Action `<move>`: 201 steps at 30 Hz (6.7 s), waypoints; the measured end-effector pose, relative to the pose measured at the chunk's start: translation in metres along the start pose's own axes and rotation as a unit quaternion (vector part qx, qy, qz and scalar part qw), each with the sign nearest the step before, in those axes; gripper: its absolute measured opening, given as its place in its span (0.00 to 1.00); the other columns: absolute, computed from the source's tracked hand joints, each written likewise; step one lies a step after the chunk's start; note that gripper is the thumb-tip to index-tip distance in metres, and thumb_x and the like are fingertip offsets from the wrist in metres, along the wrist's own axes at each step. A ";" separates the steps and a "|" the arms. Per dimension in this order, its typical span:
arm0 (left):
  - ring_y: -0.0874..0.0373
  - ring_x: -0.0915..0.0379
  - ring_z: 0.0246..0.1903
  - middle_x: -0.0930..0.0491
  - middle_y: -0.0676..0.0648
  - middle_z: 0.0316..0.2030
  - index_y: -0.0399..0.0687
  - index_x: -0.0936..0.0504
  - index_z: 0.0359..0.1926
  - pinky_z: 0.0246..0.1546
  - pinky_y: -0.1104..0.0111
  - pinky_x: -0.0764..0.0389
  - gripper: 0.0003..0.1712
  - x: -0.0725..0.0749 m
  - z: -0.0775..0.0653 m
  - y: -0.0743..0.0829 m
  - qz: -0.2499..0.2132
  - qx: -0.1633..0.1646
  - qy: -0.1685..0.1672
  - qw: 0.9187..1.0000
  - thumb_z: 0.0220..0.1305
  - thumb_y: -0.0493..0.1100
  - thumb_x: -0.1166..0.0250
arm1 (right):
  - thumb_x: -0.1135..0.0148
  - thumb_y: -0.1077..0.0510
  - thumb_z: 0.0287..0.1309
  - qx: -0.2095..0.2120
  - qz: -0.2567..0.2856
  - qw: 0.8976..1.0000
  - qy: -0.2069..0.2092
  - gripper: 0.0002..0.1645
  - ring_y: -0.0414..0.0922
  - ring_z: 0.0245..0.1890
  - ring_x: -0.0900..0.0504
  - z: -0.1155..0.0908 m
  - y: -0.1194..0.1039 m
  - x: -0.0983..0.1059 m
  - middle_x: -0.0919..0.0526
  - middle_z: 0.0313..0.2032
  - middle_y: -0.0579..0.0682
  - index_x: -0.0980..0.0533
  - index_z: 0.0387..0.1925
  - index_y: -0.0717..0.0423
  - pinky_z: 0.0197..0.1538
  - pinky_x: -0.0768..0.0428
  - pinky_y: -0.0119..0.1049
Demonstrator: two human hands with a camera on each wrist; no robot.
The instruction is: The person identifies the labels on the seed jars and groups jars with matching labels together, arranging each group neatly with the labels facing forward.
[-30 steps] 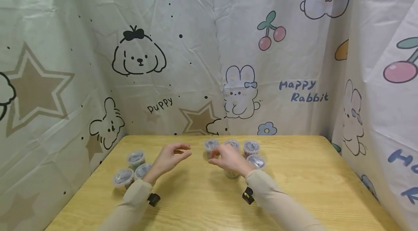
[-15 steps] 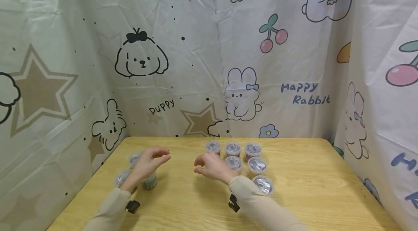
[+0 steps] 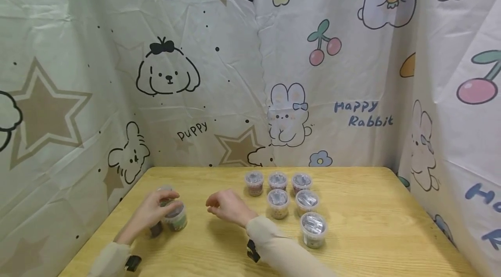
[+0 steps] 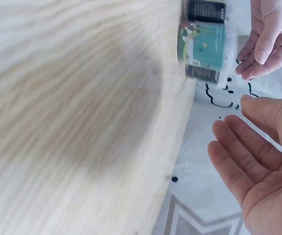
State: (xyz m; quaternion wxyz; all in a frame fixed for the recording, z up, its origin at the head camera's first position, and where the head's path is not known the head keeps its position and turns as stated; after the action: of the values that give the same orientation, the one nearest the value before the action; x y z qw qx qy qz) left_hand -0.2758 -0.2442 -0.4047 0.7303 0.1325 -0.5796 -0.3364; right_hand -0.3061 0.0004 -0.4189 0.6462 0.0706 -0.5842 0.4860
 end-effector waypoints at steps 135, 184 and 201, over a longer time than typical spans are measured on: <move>0.47 0.22 0.55 0.21 0.35 0.56 0.38 0.26 0.62 0.52 0.70 0.18 0.29 -0.122 0.044 0.089 -0.412 0.022 -0.005 0.911 0.63 0.43 0.31 | 0.30 0.42 0.56 -0.187 0.221 0.937 0.194 0.22 0.44 0.42 0.16 -0.061 0.047 0.089 0.14 0.42 0.49 0.28 0.25 0.52 0.42 0.20 0.36; 0.54 0.23 0.50 0.26 0.44 0.51 0.31 0.31 0.64 0.55 0.56 0.19 0.26 -0.125 0.049 0.103 -0.595 0.072 -0.022 0.800 0.67 0.36 0.37 | 0.35 0.46 0.62 -0.144 0.264 0.949 0.092 0.28 0.60 0.62 0.25 -0.064 0.043 0.110 0.30 0.66 0.56 0.29 0.63 0.38 0.57 0.20 0.53; 0.55 0.21 0.49 0.26 0.43 0.52 0.32 0.33 0.64 0.55 0.57 0.19 0.29 -0.129 0.047 0.103 -0.594 0.080 -0.034 0.800 0.67 0.39 0.36 | 0.35 0.47 0.63 -0.157 0.259 0.947 0.104 0.28 0.59 0.62 0.26 -0.067 0.043 0.109 0.28 0.65 0.55 0.28 0.64 0.43 0.55 0.18 0.52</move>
State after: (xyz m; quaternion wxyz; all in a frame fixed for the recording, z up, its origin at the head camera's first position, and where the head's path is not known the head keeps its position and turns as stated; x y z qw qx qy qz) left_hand -0.2977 -0.0757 -0.4281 0.3542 0.4976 -0.4365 -0.6606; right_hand -0.3076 0.1263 -0.3706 0.5585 -0.2363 -0.5805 0.5434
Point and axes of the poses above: each hand's wrist, its own z-axis towards the middle knuckle, its own x-axis out of the back of the hand, y = z × x, the point moved 2 cm from there along z, towards the middle knuckle
